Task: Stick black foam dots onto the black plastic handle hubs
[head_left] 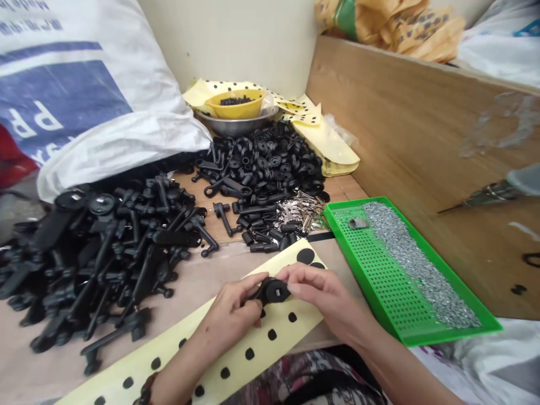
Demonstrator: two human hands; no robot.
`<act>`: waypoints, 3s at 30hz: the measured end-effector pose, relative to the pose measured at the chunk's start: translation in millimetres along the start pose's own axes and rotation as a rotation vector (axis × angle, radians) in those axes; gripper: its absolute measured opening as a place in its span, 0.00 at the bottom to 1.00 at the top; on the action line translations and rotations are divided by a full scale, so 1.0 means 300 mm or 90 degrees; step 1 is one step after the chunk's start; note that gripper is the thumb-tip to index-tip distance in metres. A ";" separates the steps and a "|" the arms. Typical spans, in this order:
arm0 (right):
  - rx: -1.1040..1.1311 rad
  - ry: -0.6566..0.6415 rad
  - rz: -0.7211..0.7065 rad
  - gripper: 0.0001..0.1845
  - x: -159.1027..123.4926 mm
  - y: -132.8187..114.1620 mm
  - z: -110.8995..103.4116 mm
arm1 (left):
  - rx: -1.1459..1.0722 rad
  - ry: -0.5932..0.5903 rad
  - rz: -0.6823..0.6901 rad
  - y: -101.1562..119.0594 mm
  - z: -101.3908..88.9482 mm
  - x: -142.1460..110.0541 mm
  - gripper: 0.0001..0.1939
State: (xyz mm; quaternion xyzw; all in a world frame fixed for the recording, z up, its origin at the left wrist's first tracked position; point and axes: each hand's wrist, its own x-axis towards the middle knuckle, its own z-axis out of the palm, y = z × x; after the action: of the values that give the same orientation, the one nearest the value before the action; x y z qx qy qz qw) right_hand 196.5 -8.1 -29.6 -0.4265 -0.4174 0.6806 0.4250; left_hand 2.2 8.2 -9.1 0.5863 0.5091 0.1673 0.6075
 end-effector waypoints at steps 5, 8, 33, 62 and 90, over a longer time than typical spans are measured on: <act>-0.011 0.005 0.004 0.14 0.002 0.006 -0.004 | 0.014 -0.014 0.008 0.012 0.001 -0.009 0.30; -0.027 0.002 0.002 0.14 0.003 0.008 -0.005 | 0.004 -0.027 0.026 0.011 0.001 -0.012 0.28; -0.015 -0.014 0.014 0.11 0.013 0.029 -0.020 | 0.008 -0.037 0.034 -0.009 0.002 -0.007 0.29; -0.012 -0.017 0.030 0.14 0.010 0.027 -0.013 | -0.003 -0.057 0.025 -0.016 -0.001 -0.009 0.23; -0.137 0.007 -0.031 0.13 0.000 0.022 0.008 | 0.008 0.035 0.026 -0.041 0.037 0.004 0.18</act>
State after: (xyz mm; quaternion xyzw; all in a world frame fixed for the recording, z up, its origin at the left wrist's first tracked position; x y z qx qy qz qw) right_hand 192.6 -10.6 -35.1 -0.4628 -0.4962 0.6191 0.3954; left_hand 7.0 0.0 -22.9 0.5954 0.5148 0.1925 0.5860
